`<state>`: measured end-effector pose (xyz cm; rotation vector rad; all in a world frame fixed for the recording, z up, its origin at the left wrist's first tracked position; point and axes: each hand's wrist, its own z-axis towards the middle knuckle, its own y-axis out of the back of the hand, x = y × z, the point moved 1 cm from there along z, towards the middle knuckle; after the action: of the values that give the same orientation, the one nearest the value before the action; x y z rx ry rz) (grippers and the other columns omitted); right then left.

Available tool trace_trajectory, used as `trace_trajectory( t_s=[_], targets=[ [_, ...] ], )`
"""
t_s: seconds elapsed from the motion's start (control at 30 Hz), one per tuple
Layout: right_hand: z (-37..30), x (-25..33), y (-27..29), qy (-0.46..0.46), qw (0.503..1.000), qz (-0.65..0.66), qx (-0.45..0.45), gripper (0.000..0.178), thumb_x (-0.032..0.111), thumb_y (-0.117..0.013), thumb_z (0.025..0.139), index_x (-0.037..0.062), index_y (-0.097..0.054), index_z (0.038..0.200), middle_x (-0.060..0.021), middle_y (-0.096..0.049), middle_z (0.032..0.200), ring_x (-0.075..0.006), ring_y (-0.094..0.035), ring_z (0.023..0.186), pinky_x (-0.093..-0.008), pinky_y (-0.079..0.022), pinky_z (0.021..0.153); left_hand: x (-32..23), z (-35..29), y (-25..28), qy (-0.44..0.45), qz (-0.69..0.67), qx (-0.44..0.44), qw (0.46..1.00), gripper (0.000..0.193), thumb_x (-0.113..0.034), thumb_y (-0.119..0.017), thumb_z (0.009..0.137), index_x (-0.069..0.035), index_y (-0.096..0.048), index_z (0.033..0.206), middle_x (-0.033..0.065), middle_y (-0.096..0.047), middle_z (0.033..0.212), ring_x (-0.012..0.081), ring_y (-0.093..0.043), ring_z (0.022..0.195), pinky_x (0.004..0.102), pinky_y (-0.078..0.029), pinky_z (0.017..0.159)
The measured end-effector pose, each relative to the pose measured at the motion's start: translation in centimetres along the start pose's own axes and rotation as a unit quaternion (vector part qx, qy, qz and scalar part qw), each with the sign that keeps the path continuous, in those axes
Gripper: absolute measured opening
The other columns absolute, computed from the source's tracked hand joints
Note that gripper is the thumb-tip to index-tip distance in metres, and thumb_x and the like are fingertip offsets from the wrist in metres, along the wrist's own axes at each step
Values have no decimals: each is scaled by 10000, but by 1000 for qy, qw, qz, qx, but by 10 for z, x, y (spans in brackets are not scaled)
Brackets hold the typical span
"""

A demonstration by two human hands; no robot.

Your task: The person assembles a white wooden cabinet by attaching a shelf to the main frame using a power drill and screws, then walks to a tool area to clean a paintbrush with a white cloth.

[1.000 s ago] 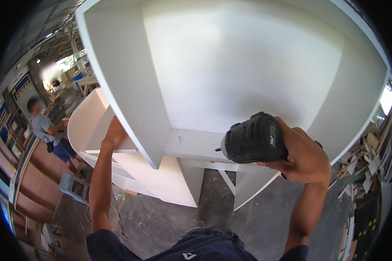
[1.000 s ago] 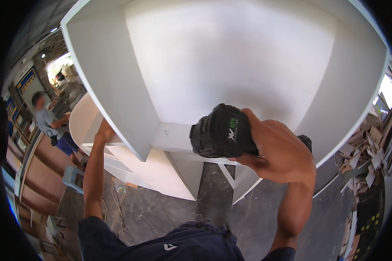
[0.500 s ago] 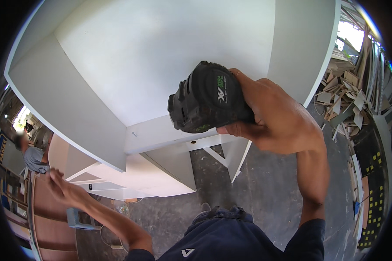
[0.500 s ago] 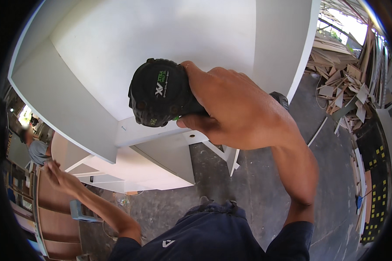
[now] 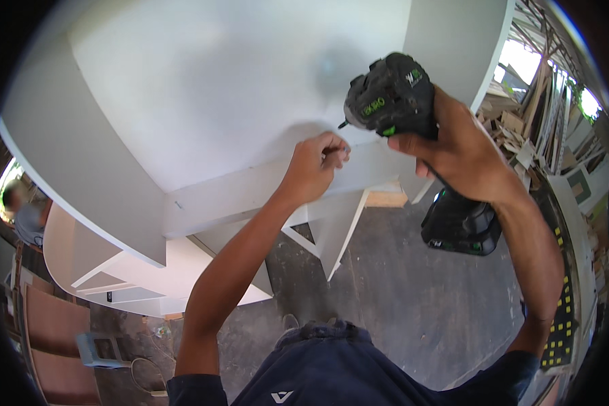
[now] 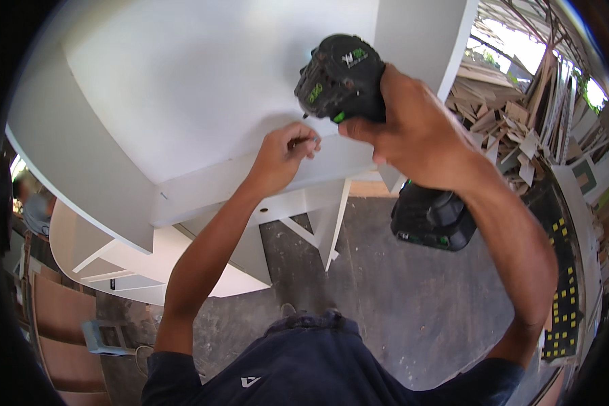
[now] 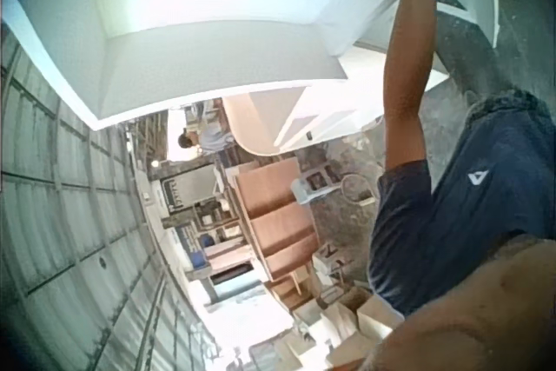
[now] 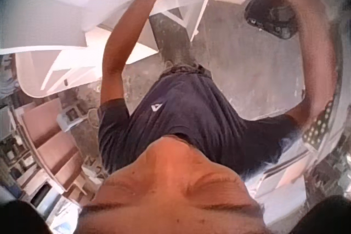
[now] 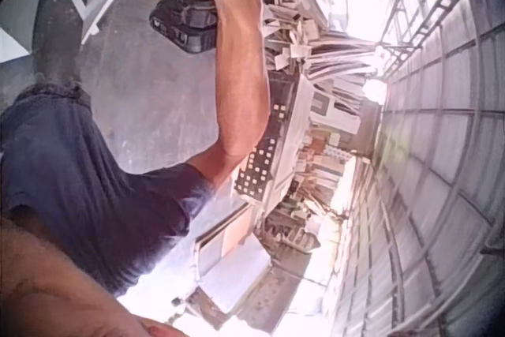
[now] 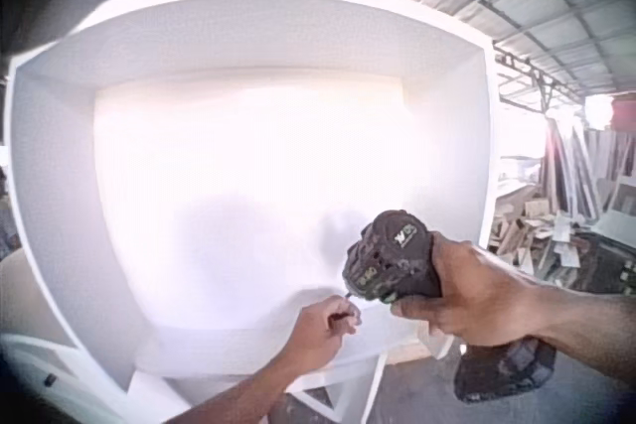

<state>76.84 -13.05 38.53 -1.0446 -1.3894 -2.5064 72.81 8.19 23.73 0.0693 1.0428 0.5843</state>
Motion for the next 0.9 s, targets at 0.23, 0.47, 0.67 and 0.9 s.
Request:
trace_trajectory(
  t_s=[0.23, 0.47, 0.67, 0.9],
  targets=[
    [14, -25, 1, -167, 981, -103, -1, 372, 219, -723, 840, -105, -540, 861, -137, -607, 674, -176, -628, 537, -314, -495, 503, 40, 47, -46, 30, -92, 19, 995, 57, 46, -571, 872, 36, -595, 924, 119, -699, 871, 136, -639, 731, 279, -507, 689],
    [21, -24, 0, -206, 970, -129, 17, 351, 179, -721, 828, -98, -530, 928, -113, -613, 739, -143, -595, 484, -288, -460, 411, 48, 59, -59, -11, -90, 39, 995, 141, 141, -508, 800, 61, -592, 881, 107, -683, 827, 137, -635, 695, 255, -497, 633],
    [24, -22, -12, -226, 964, -133, 36, 370, 165, -705, 848, -117, -491, 953, -124, -584, 702, -163, -597, 486, -309, -463, 396, 42, 55, -61, -4, -88, 34, 996, 174, 155, -510, 801, 73, -615, 914, 110, -687, 850, 152, -660, 791, 261, -515, 692],
    [25, -20, -13, -236, 963, -130, 25, 349, 159, -701, 851, -106, -485, 925, -124, -572, 700, -161, -586, 481, -310, -454, 390, 35, 55, -64, 18, -98, 46, 994, 155, 140, -518, 812, 66, -620, 902, 107, -693, 854, 162, -677, 824, 273, -508, 734]
  ],
)
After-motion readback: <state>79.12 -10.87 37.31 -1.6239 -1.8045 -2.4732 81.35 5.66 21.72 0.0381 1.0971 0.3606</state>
